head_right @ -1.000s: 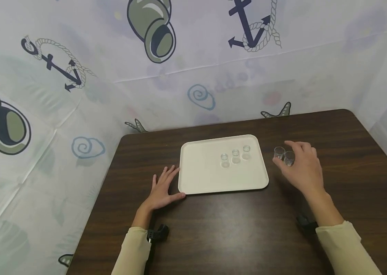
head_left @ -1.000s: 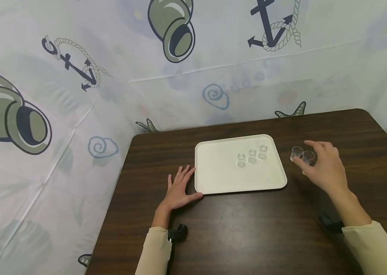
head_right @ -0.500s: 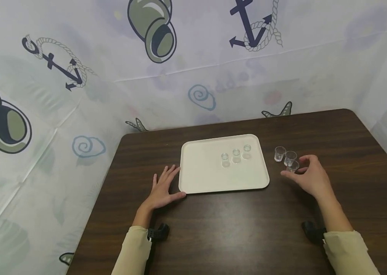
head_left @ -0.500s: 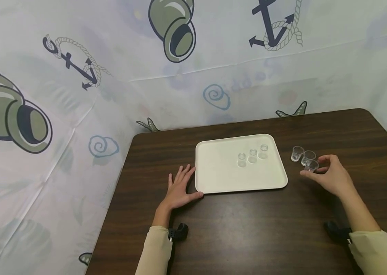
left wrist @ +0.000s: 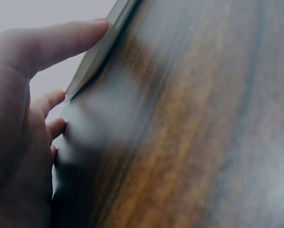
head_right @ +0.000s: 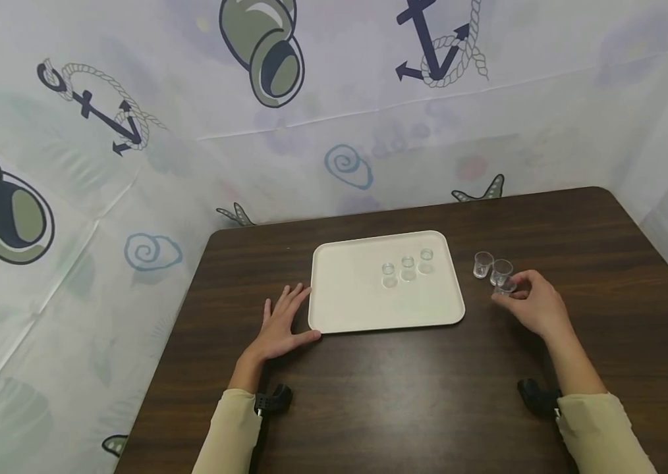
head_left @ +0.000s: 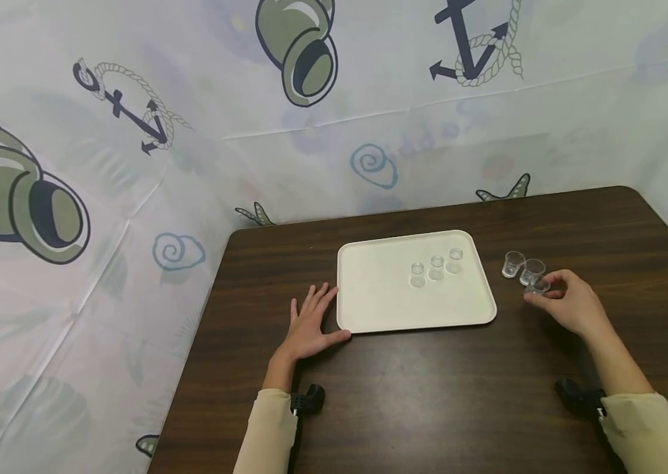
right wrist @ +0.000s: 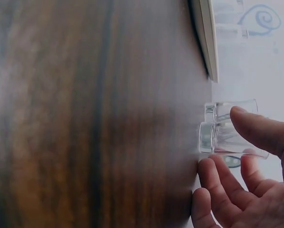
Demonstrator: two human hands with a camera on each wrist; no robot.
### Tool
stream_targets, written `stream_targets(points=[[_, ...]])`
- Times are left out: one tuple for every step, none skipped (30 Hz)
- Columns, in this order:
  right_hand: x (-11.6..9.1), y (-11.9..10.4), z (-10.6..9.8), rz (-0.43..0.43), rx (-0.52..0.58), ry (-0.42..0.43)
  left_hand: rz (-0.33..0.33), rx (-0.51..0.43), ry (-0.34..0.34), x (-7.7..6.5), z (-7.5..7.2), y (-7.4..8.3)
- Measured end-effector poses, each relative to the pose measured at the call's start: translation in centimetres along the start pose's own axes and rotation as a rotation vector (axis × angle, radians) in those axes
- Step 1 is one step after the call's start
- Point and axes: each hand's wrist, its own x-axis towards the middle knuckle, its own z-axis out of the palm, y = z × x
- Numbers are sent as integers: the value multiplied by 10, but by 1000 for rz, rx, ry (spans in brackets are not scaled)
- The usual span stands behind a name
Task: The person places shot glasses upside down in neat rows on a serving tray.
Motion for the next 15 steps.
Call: stream_targets(points=[[0, 1, 0, -6, 3, 0, -2, 3, -2, 0, 0, 0], [1, 1, 0, -10, 8, 0, -3, 4, -3, 0, 0, 0], [1, 2, 1, -16, 8, 2, -1, 3, -1, 0, 0, 0], [1, 3, 1, -20, 9, 3, -5, 6, -4, 0, 0, 0], [1, 3, 1, -24, 10, 4, -5, 5, -5, 0, 0, 0], [2, 4, 1, -29, 13, 5, -5, 4, -5, 0, 0, 0], [2, 4, 1, -32, 14, 7, -5, 4, -4, 1, 0, 0], [2, 4, 2, -34, 16, 8, -2, 0, -2, 0, 0, 0], [1, 5, 2, -37, 17, 8, -4, -2, -2, 0, 0, 1], [1, 5, 2, -39, 22, 6, -5, 1, -4, 0, 0, 1], [1, 5, 1, -43, 26, 5, -4, -2, -3, 0, 0, 1], [1, 5, 1, -48, 28, 6, -4, -2, -2, 0, 0, 1], [0, 5, 1, -51, 30, 7, -5, -3, -3, 0, 0, 1], [0, 5, 0, -53, 32, 8, -3, -7, -1, 0, -1, 1], [-1, 5, 0, -56, 34, 8, -5, -5, -3, 0, -1, 2]])
